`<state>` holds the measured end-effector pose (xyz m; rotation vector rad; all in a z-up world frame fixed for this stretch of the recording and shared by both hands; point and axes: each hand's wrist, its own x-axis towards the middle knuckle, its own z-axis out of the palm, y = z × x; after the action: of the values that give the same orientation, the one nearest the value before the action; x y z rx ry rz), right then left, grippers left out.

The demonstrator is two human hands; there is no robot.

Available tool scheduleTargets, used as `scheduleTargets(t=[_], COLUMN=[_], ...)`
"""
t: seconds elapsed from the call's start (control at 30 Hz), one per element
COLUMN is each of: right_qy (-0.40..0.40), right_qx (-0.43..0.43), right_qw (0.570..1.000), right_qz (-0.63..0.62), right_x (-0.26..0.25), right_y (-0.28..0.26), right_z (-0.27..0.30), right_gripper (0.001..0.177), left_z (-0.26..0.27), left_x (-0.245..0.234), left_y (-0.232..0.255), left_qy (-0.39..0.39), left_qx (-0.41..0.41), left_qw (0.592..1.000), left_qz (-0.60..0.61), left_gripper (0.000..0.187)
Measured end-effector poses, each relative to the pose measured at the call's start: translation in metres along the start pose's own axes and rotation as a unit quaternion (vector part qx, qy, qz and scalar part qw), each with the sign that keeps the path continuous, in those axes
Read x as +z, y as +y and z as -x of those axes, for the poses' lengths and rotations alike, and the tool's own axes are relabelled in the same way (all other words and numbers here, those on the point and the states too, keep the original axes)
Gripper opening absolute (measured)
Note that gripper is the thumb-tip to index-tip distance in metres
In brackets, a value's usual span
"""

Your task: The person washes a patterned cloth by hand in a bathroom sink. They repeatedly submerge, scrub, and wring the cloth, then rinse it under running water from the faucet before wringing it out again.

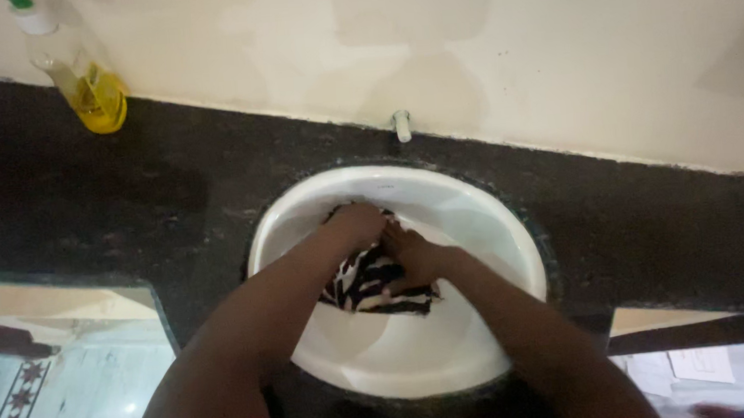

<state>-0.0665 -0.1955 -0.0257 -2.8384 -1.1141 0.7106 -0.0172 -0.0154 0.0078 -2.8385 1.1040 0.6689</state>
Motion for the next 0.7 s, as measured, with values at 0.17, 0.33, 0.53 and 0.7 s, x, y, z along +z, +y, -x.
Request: scheduleTargets(t=[0.17,0.33,0.53,0.7], right_qy=[-0.120,-0.162,-0.205,-0.205], right_qx=[0.101,0.003,0.109,0.254], right_qw=[0.981,0.987,0.968,0.941], right_qz=[0.117,0.016,0.097,0.091], right_x=[0.017,-0.009,-0.056,-0.085], right_y=[-0.030,-0.076,-0.053,-0.026], right_z=[-0.009,0.019,0.032,0.054], right_gripper=[0.116,0.093,0.071,0.054], left_z=[0.013,0.028,0.020,0.015], left_x=[0.025,0.048,0.035,0.003], left_y=[0.012,0.037,0.036,0.016], left_qy=[-0.017,-0.017,-0.087,-0.171], left_qx=[-0.020,-0.001,-0.172,-0.143], left_qw=[0.998,0.999,0.977,0.966], left_qz=[-0.057,-0.037,0.086,-0.129], left_gripper=[0.029,0.032,0.028,0.035])
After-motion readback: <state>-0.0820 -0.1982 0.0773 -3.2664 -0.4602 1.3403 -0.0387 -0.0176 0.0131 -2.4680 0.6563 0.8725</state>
